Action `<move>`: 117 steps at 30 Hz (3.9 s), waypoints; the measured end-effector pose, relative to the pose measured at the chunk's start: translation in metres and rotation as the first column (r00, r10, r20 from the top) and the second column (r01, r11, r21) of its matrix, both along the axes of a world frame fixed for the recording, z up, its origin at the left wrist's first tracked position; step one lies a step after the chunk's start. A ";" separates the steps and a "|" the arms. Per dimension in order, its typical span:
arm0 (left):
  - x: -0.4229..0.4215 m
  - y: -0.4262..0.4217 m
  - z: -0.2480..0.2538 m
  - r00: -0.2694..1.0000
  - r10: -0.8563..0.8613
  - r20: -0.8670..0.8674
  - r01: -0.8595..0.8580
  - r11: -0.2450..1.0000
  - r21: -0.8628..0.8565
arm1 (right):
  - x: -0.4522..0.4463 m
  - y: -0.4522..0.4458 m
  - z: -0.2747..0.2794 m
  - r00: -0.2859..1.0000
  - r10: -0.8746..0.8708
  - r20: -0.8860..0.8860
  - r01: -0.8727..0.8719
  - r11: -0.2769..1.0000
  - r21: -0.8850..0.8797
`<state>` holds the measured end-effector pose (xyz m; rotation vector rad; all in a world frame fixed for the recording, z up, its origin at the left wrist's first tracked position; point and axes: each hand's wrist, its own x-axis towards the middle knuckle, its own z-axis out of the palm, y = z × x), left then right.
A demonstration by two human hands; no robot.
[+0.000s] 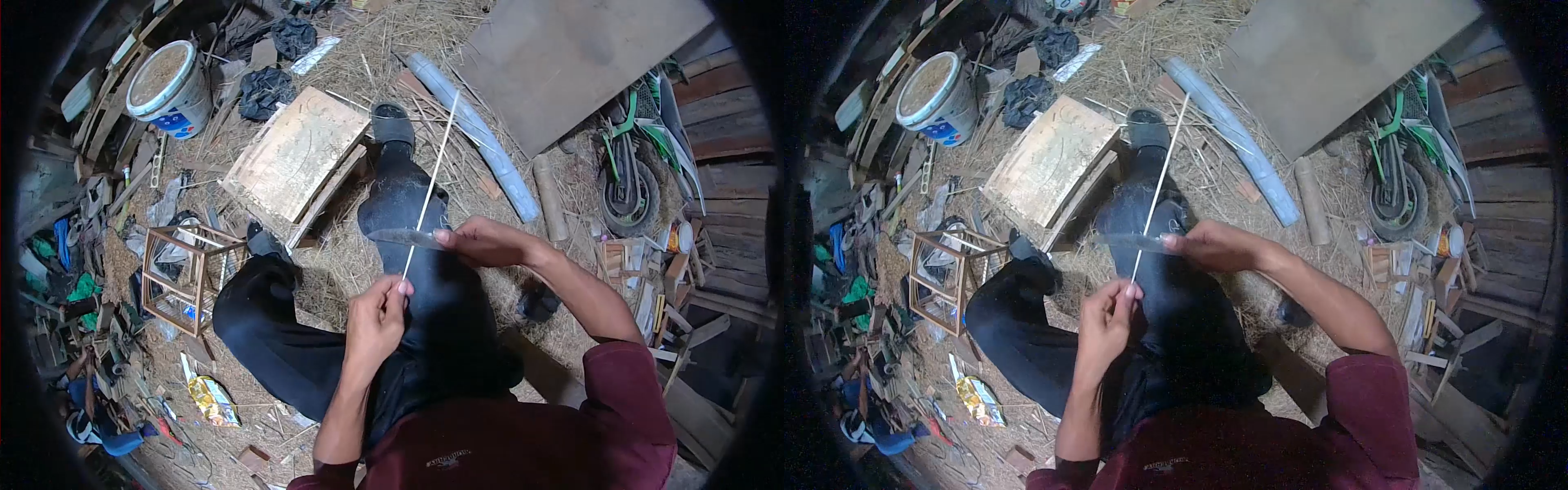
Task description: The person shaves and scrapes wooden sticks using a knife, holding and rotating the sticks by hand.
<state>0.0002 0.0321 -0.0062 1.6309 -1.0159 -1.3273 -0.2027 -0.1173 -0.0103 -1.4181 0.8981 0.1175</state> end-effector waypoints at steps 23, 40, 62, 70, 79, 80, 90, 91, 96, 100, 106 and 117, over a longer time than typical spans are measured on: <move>-0.004 -0.021 -0.001 0.998 0.001 -0.060 -0.007 0.996 -0.092 | 0.003 -0.003 0.021 0.994 0.103 -0.041 -0.101 0.994 0.046; 0.038 0.111 0.042 0.998 0.012 -0.069 0.006 0.967 0.253 | -0.025 0.010 0.013 0.976 -0.215 -0.028 0.214 0.976 -0.033; -0.003 -0.031 0.010 0.979 -0.026 -0.201 0.032 0.999 0.031 | 0.005 0.005 0.016 0.999 0.052 -0.016 -0.051 0.998 0.033; -0.004 0.014 0.014 0.999 -0.014 -0.035 0.014 1.000 -0.002 | -0.004 0.013 0.016 0.998 -0.059 -0.030 0.057 0.997 -0.058; 0.019 0.089 0.029 1.000 -0.006 0.023 0.003 0.991 0.137 | -0.025 0.006 0.014 0.974 -0.218 -0.064 0.215 0.975 -0.058; 0.023 0.099 0.028 1.000 0.010 0.027 -0.014 0.989 0.145 | -0.030 0.004 0.018 0.972 -0.225 -0.071 0.222 0.974 -0.041; -0.008 0.003 0.018 0.995 -0.085 -0.049 0.083 0.996 -0.046 | -0.027 0.008 0.016 0.986 -0.154 -0.064 0.153 0.988 -0.025; -0.012 -0.008 0.019 0.982 -0.090 -0.164 0.096 0.995 0.033 | -0.025 0.007 0.017 0.986 -0.151 -0.064 0.150 0.988 -0.022; -0.016 -0.006 0.008 0.995 -0.096 0.001 0.096 0.995 -0.018 | -0.023 0.001 0.019 0.990 -0.097 -0.097 0.103 0.993 0.054; -0.013 0.017 0.013 0.992 -0.057 0.111 0.061 0.998 -0.032 | -0.018 0.016 0.027 0.988 -0.144 -0.062 0.140 0.988 -0.061; 0.005 0.069 0.034 0.980 -0.081 0.182 0.084 0.996 -0.008 | -0.028 0.017 0.024 0.955 -0.281 -0.095 0.270 0.956 -0.118; 0.008 0.049 0.022 0.924 0.047 -0.379 -0.020 0.997 0.076 | -0.039 0.038 0.002 0.849 -0.527 -0.032 0.527 0.850 -0.005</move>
